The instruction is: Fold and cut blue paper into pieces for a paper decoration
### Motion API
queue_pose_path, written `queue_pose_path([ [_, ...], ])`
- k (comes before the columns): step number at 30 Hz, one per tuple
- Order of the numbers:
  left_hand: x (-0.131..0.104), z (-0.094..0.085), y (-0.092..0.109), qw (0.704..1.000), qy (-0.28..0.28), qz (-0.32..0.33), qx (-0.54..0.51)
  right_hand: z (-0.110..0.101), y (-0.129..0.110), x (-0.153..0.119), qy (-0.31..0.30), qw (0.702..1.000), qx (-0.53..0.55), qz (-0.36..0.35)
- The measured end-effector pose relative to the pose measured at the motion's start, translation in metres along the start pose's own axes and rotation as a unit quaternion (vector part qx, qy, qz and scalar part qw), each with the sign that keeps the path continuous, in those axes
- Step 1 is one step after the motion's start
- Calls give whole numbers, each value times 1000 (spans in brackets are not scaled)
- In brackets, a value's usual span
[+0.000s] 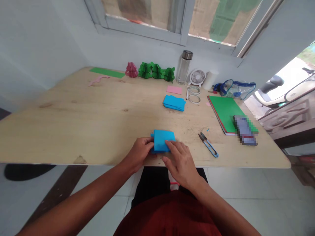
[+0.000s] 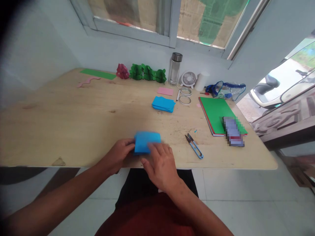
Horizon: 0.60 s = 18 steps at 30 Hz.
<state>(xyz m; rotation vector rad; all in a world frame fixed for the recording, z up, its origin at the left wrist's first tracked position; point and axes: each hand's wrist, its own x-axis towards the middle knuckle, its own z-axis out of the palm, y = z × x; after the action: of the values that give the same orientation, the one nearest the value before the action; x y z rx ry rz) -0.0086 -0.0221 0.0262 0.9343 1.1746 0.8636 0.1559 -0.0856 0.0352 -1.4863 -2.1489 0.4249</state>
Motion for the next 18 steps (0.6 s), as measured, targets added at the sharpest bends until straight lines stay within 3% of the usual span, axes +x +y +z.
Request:
queue_pose_path([
  [5,0,-1,3,998,8,-37,-57,11,1,-1,0,999,-40,-26],
  [10,0,1,3,998,11,-46,-41,15,1,0,23,998,-33,-52],
  [14,1,0,3,997,30,-49,-46,-5,21,-11,75,996,-31,-38],
  [18,1,-5,5,996,43,-54,-64,-39,70,-35,179,971,-153,42],
])
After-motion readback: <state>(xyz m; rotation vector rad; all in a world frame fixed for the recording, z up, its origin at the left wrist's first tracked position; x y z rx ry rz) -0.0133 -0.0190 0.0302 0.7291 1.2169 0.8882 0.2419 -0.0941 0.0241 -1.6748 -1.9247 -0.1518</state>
